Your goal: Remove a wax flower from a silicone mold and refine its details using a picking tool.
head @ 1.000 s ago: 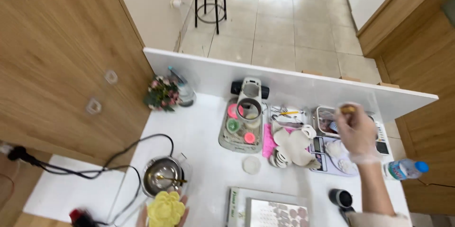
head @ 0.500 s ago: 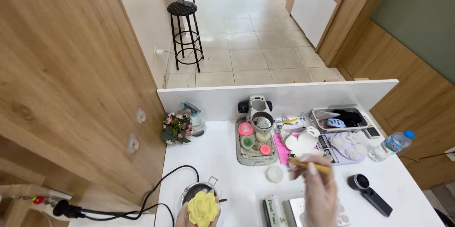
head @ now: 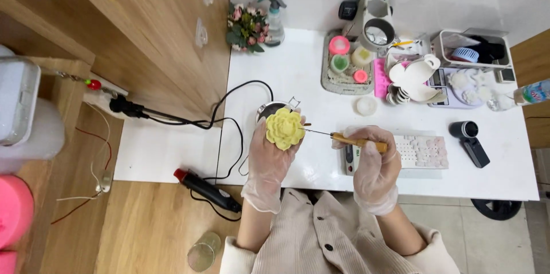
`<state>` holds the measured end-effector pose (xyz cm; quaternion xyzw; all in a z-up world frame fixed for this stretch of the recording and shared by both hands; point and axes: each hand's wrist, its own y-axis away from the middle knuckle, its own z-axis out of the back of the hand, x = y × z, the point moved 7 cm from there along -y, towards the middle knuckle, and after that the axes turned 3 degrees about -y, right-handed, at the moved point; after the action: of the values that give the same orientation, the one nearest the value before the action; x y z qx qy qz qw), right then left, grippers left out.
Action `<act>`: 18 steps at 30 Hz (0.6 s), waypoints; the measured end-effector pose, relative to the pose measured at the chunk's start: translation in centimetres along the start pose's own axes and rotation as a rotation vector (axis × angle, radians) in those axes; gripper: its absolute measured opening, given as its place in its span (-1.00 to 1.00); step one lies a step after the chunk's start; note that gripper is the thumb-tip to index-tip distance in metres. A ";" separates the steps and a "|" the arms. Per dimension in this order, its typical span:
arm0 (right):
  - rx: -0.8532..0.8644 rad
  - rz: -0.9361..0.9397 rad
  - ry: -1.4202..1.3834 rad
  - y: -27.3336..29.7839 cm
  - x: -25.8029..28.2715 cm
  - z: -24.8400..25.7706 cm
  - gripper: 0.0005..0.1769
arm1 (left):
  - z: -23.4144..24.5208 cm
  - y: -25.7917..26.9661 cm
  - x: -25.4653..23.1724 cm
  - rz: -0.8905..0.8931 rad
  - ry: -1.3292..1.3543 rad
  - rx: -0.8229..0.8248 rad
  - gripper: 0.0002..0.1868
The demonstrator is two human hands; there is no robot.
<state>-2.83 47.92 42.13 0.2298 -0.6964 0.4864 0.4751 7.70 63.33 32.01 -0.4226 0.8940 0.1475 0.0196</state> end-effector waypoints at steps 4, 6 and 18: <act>0.067 0.048 0.230 1.4 -1.1 1.0 -0.72 | 1.0 0.2 0.9 0.022 0.005 -0.026 -0.40; 0.131 0.055 0.295 1.3 -1.0 0.5 -0.72 | 0.7 0.5 1.2 0.025 0.002 -0.013 -0.39; 0.264 0.025 0.250 -1.3 -1.1 -2.3 -0.71 | -0.6 0.2 -1.1 -0.003 0.007 0.000 -0.38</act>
<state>-0.37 49.30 41.92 0.2193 -0.5645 0.6043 0.5176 8.34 64.07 32.80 -0.4244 0.8934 0.1462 0.0167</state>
